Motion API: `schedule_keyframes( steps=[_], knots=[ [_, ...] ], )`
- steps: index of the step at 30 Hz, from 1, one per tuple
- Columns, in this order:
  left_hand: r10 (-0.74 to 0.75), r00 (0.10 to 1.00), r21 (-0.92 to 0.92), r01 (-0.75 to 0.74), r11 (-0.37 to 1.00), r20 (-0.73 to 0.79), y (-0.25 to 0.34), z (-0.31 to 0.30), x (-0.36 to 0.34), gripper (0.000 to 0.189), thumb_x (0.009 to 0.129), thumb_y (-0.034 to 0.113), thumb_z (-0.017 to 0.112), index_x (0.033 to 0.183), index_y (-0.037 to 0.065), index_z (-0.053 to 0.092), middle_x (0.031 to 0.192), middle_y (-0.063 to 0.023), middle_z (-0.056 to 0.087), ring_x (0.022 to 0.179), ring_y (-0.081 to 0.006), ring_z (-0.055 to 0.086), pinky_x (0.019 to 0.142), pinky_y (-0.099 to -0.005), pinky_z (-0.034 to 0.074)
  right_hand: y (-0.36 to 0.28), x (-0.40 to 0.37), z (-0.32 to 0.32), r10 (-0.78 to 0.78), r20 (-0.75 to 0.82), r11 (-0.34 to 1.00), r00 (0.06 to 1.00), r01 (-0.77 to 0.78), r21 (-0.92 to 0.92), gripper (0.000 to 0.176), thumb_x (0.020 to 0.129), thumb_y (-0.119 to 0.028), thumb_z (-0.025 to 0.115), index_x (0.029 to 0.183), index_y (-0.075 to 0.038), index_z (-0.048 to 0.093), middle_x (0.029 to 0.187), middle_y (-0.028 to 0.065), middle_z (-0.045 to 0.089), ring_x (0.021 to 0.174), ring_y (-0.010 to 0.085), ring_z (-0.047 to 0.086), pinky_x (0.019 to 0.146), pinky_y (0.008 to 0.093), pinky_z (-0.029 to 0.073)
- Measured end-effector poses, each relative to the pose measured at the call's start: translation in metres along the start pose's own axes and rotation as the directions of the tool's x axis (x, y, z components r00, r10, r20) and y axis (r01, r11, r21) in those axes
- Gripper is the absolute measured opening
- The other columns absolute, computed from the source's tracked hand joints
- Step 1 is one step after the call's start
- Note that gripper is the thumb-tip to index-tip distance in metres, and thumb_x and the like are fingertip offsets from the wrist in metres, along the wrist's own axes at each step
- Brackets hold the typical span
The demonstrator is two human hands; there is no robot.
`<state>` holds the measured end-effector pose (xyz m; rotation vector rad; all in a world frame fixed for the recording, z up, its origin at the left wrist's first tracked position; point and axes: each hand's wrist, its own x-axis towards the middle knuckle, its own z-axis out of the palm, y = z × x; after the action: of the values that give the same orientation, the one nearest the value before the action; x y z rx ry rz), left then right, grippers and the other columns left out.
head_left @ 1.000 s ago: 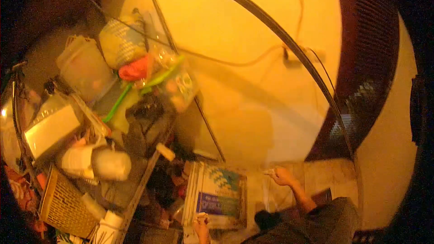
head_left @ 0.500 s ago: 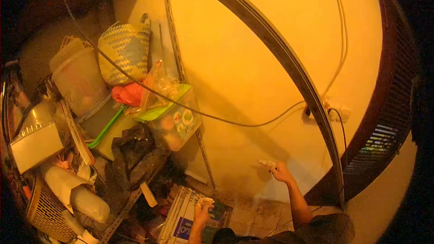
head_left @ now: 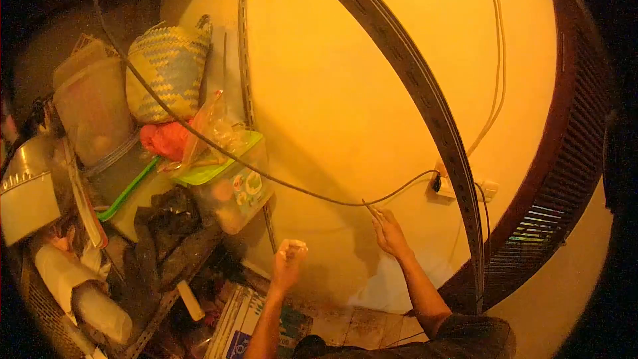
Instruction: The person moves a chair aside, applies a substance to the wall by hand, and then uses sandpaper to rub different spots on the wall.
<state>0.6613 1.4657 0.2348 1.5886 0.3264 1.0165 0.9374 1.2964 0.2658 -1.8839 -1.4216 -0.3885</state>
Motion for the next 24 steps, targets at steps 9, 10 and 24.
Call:
schedule_keyframes(
  steps=[9,10,24],
  knots=[
    [0.354,0.93,0.351,-0.3,0.887,-0.099,0.095,-0.032,0.087,0.014,0.095,0.006,0.066,0.108,0.0,0.062,0.099,-0.0133,0.066,0.093,-0.0235,0.064,0.084,-0.0362,0.051,-0.032,0.149,0.002,-0.499,-0.339,0.867,0.798,0.453,-0.209,0.054,0.09,0.003,0.059,0.143,0.002,0.049,0.144,0.0217,0.054,0.132,0.0434,0.051,0.11,0.0485,0.045],
    [0.354,0.93,0.414,-0.284,0.865,-0.103,0.097,-0.034,0.094,0.016,0.095,0.008,0.066,0.108,0.0,0.061,0.102,-0.014,0.066,0.096,-0.0265,0.063,0.086,-0.0383,0.05,-0.035,0.171,0.001,-0.516,-0.366,0.856,0.774,0.448,-0.258,0.053,0.09,0.002,0.06,0.142,0.002,0.05,0.145,0.0214,0.053,0.134,0.0432,0.05,0.11,0.0481,0.045],
    [0.874,0.486,0.626,-0.682,0.378,0.002,0.109,0.043,0.366,0.067,0.102,0.03,0.054,0.156,0.0,0.028,0.162,-0.0201,0.032,0.15,-0.0387,0.028,0.122,-0.0508,0.024,-0.122,0.414,-0.11,-0.643,-0.694,0.765,0.323,0.304,-0.568,0.046,0.097,-0.005,0.056,0.143,-0.005,0.055,0.151,0.0173,0.051,0.141,0.0394,0.045,0.116,0.0471,0.037]
  ],
)
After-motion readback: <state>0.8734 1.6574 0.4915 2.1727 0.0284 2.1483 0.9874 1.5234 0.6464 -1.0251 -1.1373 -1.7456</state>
